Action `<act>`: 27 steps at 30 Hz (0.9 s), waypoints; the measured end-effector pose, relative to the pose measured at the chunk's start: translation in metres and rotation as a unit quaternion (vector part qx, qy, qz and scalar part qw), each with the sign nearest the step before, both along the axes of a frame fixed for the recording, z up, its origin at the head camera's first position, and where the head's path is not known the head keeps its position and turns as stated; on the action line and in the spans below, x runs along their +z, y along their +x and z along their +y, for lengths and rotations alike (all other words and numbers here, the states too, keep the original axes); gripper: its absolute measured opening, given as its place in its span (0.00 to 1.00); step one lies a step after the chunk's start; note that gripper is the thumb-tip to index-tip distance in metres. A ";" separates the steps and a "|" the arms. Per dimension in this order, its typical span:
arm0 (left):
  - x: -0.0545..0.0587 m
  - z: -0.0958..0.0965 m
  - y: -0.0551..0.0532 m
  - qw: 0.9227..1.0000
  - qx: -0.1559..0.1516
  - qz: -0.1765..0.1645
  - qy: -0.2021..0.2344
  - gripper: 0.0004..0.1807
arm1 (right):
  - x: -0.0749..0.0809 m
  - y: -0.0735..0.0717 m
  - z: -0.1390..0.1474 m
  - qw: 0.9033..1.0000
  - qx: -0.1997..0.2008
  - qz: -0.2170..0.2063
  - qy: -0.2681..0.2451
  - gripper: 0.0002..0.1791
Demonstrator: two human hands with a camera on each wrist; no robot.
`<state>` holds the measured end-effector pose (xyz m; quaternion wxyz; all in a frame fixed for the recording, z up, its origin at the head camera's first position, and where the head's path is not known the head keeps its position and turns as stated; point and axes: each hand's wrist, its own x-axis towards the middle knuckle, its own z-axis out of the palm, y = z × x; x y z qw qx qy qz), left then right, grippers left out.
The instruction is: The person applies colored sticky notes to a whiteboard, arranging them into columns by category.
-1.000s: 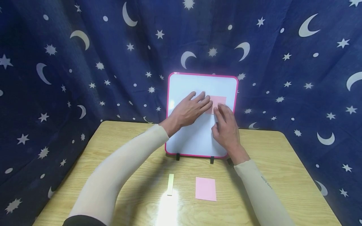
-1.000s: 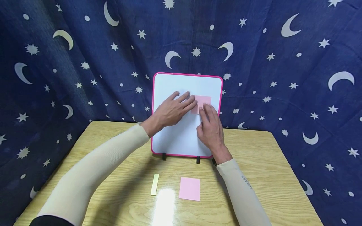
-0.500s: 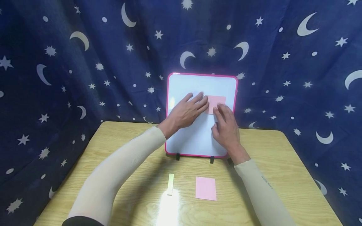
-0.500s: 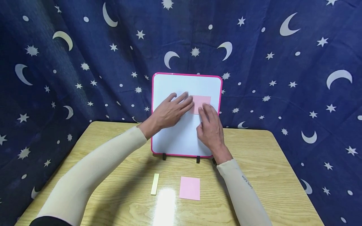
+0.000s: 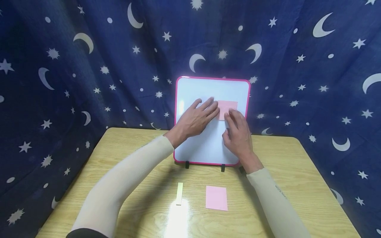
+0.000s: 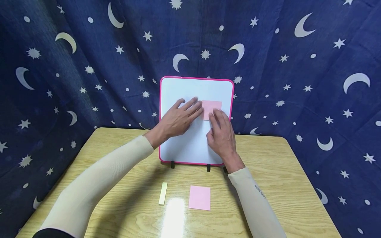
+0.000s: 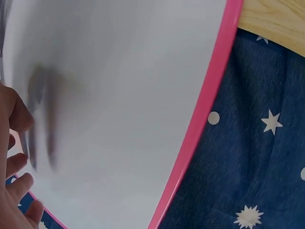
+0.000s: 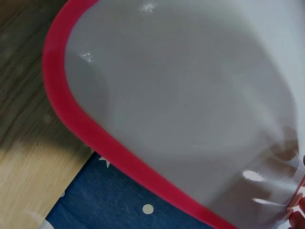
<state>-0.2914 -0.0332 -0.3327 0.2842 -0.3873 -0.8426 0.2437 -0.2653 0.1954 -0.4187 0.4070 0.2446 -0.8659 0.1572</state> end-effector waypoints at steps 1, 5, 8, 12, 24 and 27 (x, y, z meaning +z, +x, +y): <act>0.000 0.000 0.001 1.000 -0.002 -0.001 0.007 0.34 | 0.000 0.000 0.000 1.000 0.001 0.002 -0.002 0.34; -0.002 -0.001 0.004 0.999 -0.012 -0.003 0.029 0.38 | -0.001 0.000 0.001 1.000 0.004 0.012 -0.008 0.34; -0.004 -0.002 0.007 0.999 -0.017 -0.001 0.045 0.40 | -0.001 0.000 0.001 0.999 0.010 0.026 -0.016 0.34; -0.008 -0.005 0.010 0.997 -0.025 -0.005 0.076 0.41 | 0.000 0.002 -0.001 0.999 0.018 0.037 -0.029 0.33; -0.024 -0.012 0.021 0.986 -0.056 -0.041 0.153 0.39 | 0.002 0.014 -0.003 0.998 0.037 0.034 -0.045 0.34; -0.028 -0.013 0.025 0.983 -0.064 -0.046 0.169 0.38 | 0.002 0.017 -0.002 0.997 0.045 0.038 -0.055 0.35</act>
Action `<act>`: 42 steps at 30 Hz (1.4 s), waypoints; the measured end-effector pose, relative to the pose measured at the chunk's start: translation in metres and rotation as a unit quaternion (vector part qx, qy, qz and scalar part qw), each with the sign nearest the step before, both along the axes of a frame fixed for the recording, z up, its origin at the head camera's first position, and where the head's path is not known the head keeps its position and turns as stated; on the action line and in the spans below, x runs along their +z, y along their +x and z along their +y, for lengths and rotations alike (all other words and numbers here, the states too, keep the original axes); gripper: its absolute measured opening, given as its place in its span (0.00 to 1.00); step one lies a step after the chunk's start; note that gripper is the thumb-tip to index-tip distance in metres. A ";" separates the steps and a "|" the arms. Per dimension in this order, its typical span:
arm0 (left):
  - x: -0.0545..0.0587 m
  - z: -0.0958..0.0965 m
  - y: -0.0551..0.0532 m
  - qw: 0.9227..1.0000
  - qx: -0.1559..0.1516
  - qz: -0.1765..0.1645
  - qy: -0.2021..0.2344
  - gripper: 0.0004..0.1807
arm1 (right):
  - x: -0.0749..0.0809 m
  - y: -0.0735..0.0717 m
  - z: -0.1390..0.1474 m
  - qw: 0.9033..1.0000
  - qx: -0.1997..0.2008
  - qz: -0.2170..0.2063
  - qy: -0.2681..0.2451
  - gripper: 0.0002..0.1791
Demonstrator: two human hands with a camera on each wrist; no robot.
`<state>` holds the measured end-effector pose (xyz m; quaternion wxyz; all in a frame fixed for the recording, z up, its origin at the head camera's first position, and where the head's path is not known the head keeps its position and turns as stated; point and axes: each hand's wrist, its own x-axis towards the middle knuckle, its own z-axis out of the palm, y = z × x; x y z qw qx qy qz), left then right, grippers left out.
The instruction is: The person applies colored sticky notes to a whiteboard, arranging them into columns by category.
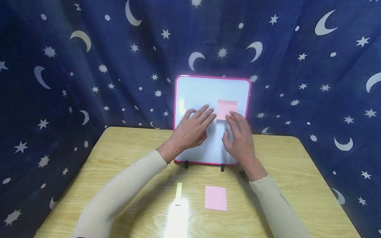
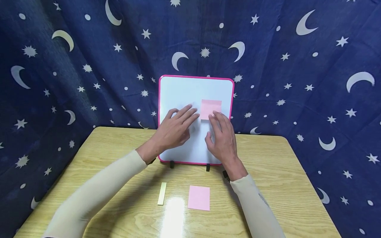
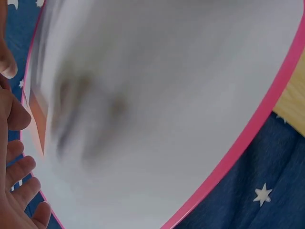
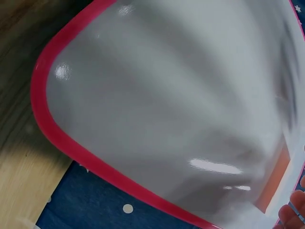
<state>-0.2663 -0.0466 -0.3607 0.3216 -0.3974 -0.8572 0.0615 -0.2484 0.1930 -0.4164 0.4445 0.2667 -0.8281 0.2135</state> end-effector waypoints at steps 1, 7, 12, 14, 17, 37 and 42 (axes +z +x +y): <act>-0.001 -0.001 0.001 1.000 -0.002 -0.002 0.005 0.38 | 0.000 0.001 0.000 1.000 0.002 0.001 -0.002 0.35; -0.008 -0.006 0.009 0.999 -0.001 -0.010 0.041 0.36 | -0.001 0.012 -0.002 1.000 -0.001 -0.007 0.000 0.35; -0.013 -0.010 0.017 0.997 -0.013 -0.022 0.075 0.35 | -0.003 0.018 -0.003 1.000 0.013 -0.009 -0.003 0.36; -0.016 -0.011 0.020 0.996 -0.019 -0.027 0.088 0.35 | -0.004 0.020 -0.003 1.000 0.018 -0.013 -0.002 0.36; -0.022 -0.013 0.023 0.994 -0.024 -0.040 0.098 0.34 | -0.005 0.023 -0.003 0.999 0.021 -0.025 0.000 0.37; -0.061 -0.021 0.051 0.986 -0.023 -0.103 0.126 0.29 | -0.017 0.045 -0.005 0.997 0.044 -0.061 -0.021 0.32; -0.067 -0.021 0.057 0.984 -0.029 -0.109 0.137 0.29 | -0.019 0.049 -0.005 0.996 0.051 -0.069 -0.015 0.32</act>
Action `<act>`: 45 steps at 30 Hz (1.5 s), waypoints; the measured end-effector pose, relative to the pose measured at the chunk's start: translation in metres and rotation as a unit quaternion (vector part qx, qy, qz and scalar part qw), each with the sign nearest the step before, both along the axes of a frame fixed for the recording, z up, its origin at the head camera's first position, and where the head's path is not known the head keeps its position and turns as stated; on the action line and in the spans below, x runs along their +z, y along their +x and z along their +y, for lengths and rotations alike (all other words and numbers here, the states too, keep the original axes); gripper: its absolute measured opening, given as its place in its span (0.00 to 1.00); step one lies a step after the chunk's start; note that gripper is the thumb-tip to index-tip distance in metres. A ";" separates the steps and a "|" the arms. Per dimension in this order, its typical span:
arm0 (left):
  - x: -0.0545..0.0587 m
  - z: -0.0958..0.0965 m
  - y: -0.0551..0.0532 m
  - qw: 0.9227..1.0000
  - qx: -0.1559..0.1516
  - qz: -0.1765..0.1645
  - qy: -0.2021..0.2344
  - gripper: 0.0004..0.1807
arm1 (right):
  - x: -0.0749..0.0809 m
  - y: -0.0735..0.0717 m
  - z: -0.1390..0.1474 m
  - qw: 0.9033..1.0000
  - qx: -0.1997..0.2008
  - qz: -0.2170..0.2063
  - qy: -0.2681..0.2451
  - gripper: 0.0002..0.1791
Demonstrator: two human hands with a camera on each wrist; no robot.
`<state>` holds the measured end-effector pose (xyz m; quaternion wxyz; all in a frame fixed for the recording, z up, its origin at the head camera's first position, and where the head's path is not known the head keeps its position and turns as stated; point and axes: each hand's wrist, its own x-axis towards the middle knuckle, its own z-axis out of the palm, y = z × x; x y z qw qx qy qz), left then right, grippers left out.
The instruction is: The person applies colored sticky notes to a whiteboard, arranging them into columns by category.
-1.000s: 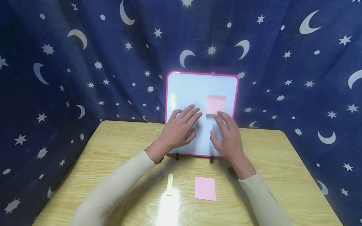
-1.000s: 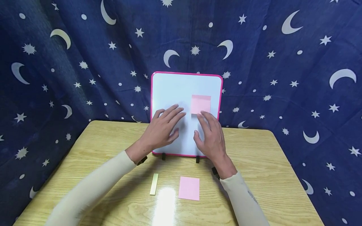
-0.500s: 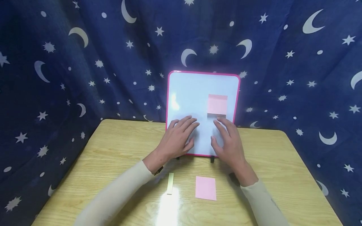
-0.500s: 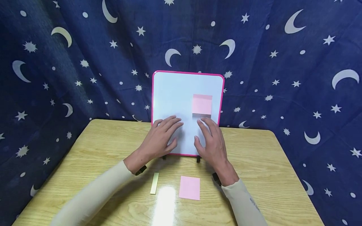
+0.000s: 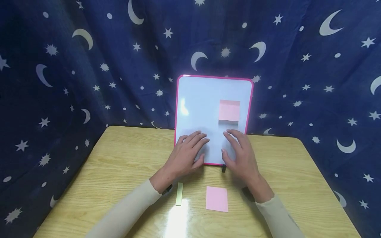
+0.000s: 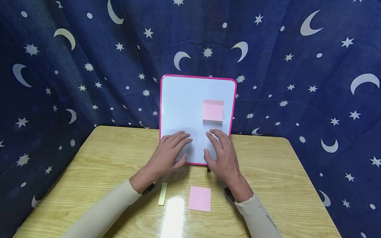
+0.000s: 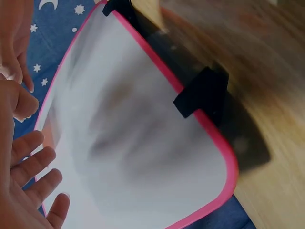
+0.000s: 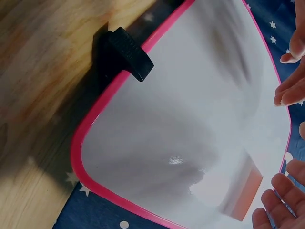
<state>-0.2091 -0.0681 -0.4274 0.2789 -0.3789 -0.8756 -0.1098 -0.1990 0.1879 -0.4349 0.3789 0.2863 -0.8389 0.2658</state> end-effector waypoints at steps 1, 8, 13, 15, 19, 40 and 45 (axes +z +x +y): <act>-0.001 0.000 0.001 1.000 -0.001 -0.003 0.002 0.29 | 0.000 0.001 0.000 1.000 0.002 0.000 0.000 0.32; -0.009 0.000 0.011 1.000 -0.011 -0.012 0.009 0.28 | -0.002 0.011 0.002 1.000 0.008 0.000 0.012 0.30; -0.015 -0.003 0.018 1.000 -0.017 -0.016 0.017 0.28 | -0.006 0.018 0.006 0.999 0.005 -0.020 0.029 0.30; -0.017 -0.004 0.021 0.999 -0.021 -0.027 0.015 0.29 | -0.008 0.021 0.008 0.999 0.004 -0.030 0.036 0.30; -0.019 -0.004 0.027 0.998 -0.023 -0.052 0.007 0.29 | -0.011 0.027 0.011 0.998 0.006 -0.035 0.050 0.30; -0.032 -0.011 0.048 0.996 -0.047 -0.073 -0.012 0.29 | -0.023 0.052 0.013 0.991 0.042 -0.079 0.099 0.27; -0.032 -0.010 0.052 0.996 -0.045 -0.078 -0.023 0.28 | -0.027 0.056 0.011 0.987 0.066 -0.095 0.111 0.28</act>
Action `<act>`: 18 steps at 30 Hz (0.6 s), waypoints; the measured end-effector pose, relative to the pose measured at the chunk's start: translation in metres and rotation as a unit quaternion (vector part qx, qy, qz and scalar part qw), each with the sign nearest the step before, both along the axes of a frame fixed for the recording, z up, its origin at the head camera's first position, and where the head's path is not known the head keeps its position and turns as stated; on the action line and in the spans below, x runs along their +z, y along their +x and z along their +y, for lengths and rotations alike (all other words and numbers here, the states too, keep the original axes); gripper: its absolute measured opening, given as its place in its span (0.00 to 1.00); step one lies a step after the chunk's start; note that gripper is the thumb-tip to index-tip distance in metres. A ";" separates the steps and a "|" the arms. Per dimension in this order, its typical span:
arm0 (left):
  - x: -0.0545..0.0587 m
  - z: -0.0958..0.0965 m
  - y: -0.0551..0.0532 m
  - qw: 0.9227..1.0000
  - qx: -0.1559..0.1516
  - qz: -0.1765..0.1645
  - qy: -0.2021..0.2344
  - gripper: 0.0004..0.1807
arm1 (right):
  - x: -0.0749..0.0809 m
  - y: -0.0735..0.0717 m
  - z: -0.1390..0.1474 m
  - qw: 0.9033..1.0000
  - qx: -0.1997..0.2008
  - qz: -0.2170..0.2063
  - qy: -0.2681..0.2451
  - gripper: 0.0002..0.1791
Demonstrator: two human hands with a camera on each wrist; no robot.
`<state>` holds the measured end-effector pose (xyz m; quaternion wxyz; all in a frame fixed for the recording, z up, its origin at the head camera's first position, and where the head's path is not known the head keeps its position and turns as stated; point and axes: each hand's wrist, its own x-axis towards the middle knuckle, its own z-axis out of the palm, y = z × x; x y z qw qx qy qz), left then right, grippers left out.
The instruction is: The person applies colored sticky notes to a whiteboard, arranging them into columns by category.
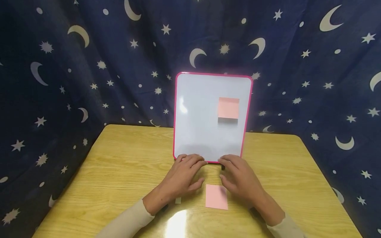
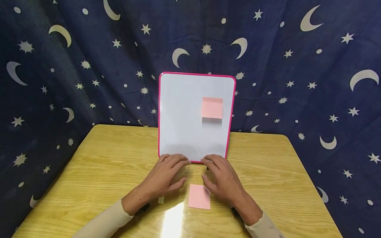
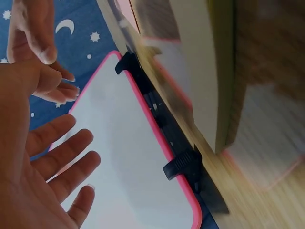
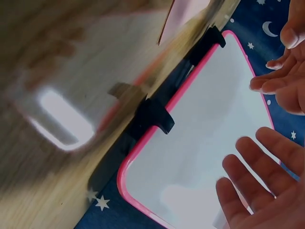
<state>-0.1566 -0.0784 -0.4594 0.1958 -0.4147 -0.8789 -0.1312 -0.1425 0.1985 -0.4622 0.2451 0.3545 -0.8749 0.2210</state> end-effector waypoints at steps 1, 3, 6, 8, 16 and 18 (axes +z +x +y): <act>0.000 0.000 0.001 1.000 -0.002 -0.003 -0.001 0.28 | -0.001 0.001 0.000 1.000 0.006 -0.002 0.001 0.28; 0.000 0.001 0.003 1.000 -0.006 -0.011 -0.005 0.27 | -0.003 0.002 -0.001 1.000 0.016 -0.002 0.004 0.29; 0.000 0.003 0.008 1.000 -0.015 -0.020 -0.007 0.27 | -0.007 0.005 -0.001 1.000 0.022 -0.009 0.012 0.30; 0.000 0.004 0.010 0.999 -0.016 -0.026 -0.010 0.27 | -0.010 0.008 -0.002 1.000 0.023 -0.010 0.019 0.29; -0.003 0.008 0.020 0.998 -0.024 -0.049 -0.031 0.26 | -0.016 0.021 -0.005 0.996 0.026 -0.037 0.077 0.25; -0.004 0.010 0.023 0.998 -0.029 -0.050 -0.039 0.25 | -0.017 0.024 -0.005 0.995 0.030 -0.041 0.085 0.25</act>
